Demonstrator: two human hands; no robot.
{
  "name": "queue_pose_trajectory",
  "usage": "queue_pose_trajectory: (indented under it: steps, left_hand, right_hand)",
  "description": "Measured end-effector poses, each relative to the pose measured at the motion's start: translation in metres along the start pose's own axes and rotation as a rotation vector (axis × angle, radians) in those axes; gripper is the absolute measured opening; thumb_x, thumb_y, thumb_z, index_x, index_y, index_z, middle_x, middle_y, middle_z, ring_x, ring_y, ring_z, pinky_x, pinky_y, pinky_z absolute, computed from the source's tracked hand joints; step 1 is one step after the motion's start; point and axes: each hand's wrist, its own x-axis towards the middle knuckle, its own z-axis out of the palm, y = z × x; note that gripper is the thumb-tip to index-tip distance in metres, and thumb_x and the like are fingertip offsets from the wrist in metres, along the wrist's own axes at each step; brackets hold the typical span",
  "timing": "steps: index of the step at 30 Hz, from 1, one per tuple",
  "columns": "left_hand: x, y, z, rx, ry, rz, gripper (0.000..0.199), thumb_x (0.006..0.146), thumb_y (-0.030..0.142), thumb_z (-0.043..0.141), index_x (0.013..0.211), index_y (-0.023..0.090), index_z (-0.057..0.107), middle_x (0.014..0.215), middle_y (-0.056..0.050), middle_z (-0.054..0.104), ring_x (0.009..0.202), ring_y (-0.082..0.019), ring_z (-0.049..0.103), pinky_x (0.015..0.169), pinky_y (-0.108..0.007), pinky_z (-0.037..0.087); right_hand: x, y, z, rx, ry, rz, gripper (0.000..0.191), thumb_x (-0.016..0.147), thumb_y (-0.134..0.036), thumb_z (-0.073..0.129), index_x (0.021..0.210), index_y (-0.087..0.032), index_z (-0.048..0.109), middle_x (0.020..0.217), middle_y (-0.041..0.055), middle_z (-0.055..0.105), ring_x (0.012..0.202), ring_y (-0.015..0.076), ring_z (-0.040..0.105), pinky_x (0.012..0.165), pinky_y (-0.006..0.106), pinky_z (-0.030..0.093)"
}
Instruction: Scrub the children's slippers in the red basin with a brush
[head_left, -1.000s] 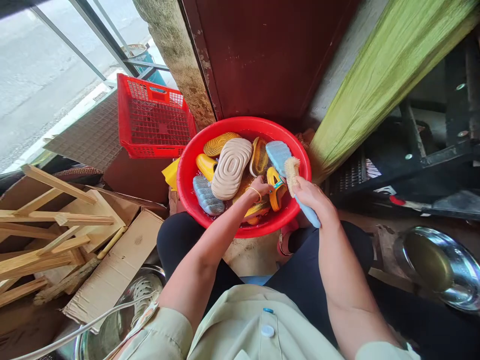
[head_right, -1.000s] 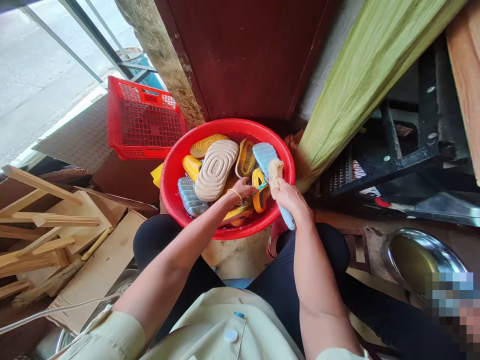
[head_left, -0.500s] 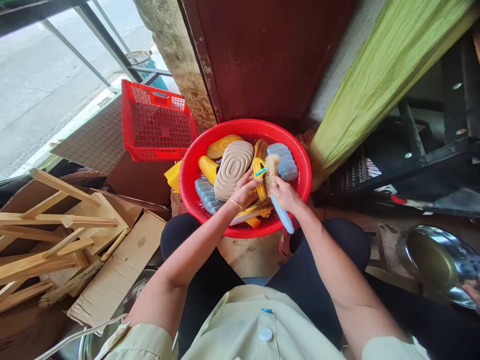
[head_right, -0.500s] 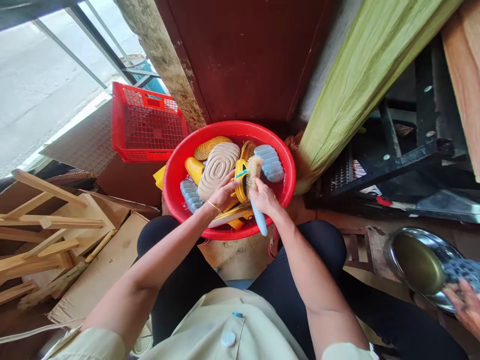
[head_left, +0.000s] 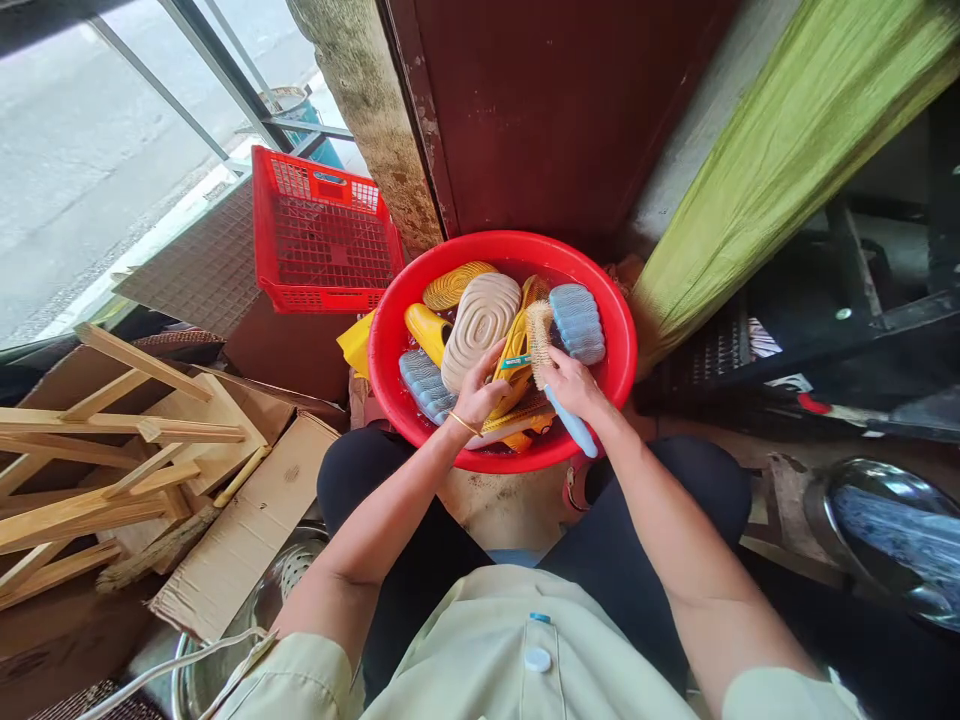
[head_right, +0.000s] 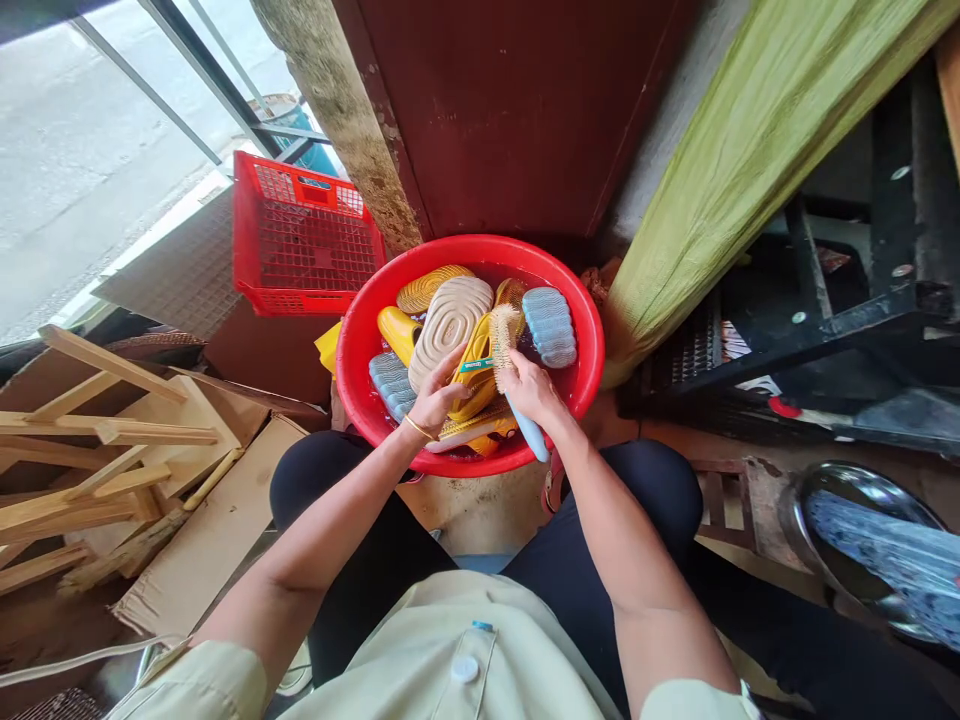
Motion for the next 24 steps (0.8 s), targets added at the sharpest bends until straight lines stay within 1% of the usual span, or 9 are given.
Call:
queue_pose_trajectory:
  steps: [2, 4, 8, 11, 13, 16, 20, 22, 24]
  left_hand:
    - [-0.001, -0.003, 0.000, 0.017, 0.011, 0.002, 0.084, 0.068, 0.021, 0.070, 0.151, 0.023, 0.060, 0.148, -0.005, 0.067, 0.141, -0.030, 0.056, 0.119, -0.040, 0.046]
    - [0.000, -0.005, -0.002, 0.048, 0.026, -0.001, 0.083, 0.068, 0.020, 0.068, 0.151, 0.021, 0.059, 0.147, -0.005, 0.068, 0.139, -0.029, 0.058, 0.118, -0.039, 0.047]
    - [0.005, -0.011, -0.003, 0.089, 0.039, 0.020, 0.083, 0.069, 0.019, 0.066, 0.151, 0.019, 0.057, 0.147, -0.007, 0.067, 0.140, -0.028, 0.057, 0.118, -0.037, 0.046]
    - [0.008, -0.015, 0.000, 0.120, 0.050, 0.041, 0.079, 0.069, 0.019, 0.065, 0.148, 0.017, 0.060, 0.148, -0.007, 0.066, 0.140, -0.026, 0.058, 0.118, -0.036, 0.045]
    - [0.008, -0.014, 0.002, 0.115, 0.052, 0.035, 0.077, 0.068, 0.020, 0.064, 0.145, 0.016, 0.062, 0.145, -0.007, 0.069, 0.137, -0.027, 0.060, 0.117, -0.036, 0.046]
    - [0.005, -0.012, 0.004, 0.071, 0.045, 0.001, 0.077, 0.067, 0.020, 0.066, 0.144, 0.017, 0.064, 0.139, -0.006, 0.072, 0.133, -0.028, 0.062, 0.113, -0.037, 0.049]
    - [0.004, -0.004, 0.002, -0.089, 0.106, -0.053, 0.073, 0.070, 0.025, 0.065, 0.143, 0.022, 0.065, 0.134, -0.003, 0.074, 0.122, -0.026, 0.066, 0.106, -0.037, 0.054]
    - [0.005, 0.000, -0.001, -0.193, 0.132, -0.088, 0.069, 0.073, 0.029, 0.062, 0.142, 0.026, 0.064, 0.132, -0.002, 0.074, 0.116, -0.025, 0.069, 0.100, -0.039, 0.058]
    - [0.006, 0.004, -0.005, -0.292, 0.142, -0.124, 0.067, 0.076, 0.033, 0.061, 0.143, 0.028, 0.063, 0.129, -0.003, 0.075, 0.110, -0.025, 0.070, 0.095, -0.042, 0.061]
  right_hand:
    - [0.003, -0.001, -0.002, -0.032, 0.021, 0.020, 0.050, 0.104, -0.031, 0.041, 0.149, -0.020, 0.059, 0.128, 0.0139, 0.077, 0.114, 0.0312, 0.073, 0.096, 0.038, 0.055]
    - [-0.005, -0.004, -0.003, -0.065, 0.021, 0.007, 0.053, 0.104, -0.032, 0.042, 0.153, -0.020, 0.056, 0.127, 0.0149, 0.078, 0.112, 0.0326, 0.074, 0.094, 0.038, 0.055]
    - [-0.039, -0.013, -0.004, -0.118, -0.090, -0.045, 0.059, 0.105, -0.034, 0.043, 0.162, -0.022, 0.048, 0.113, 0.0133, 0.082, 0.105, 0.0330, 0.078, 0.087, 0.036, 0.056]
    - [-0.052, -0.016, -0.006, -0.117, -0.133, -0.077, 0.058, 0.105, -0.035, 0.045, 0.162, -0.028, 0.049, 0.115, 0.0104, 0.083, 0.109, 0.0307, 0.077, 0.088, 0.033, 0.055]
    - [-0.048, -0.013, -0.008, -0.140, -0.118, -0.057, 0.058, 0.104, -0.036, 0.046, 0.163, -0.029, 0.048, 0.116, 0.0101, 0.082, 0.108, 0.0307, 0.077, 0.089, 0.034, 0.056]
    - [-0.027, -0.004, -0.010, -0.163, -0.031, 0.027, 0.058, 0.104, -0.034, 0.045, 0.161, -0.025, 0.049, 0.120, 0.0128, 0.081, 0.110, 0.0318, 0.076, 0.092, 0.036, 0.056]
    - [-0.001, 0.006, -0.010, -0.067, 0.014, 0.071, 0.048, 0.103, -0.033, 0.044, 0.145, -0.023, 0.063, 0.130, 0.0130, 0.077, 0.116, 0.0319, 0.072, 0.095, 0.037, 0.055]
    - [0.001, 0.007, -0.008, 0.002, -0.005, 0.112, 0.044, 0.102, -0.033, 0.042, 0.137, -0.021, 0.067, 0.120, 0.0138, 0.079, 0.107, 0.0313, 0.073, 0.089, 0.038, 0.056]
    - [-0.004, 0.006, -0.004, 0.074, -0.042, 0.115, 0.045, 0.104, -0.035, 0.038, 0.136, -0.022, 0.065, 0.107, 0.0112, 0.080, 0.094, 0.0286, 0.074, 0.080, 0.035, 0.057]
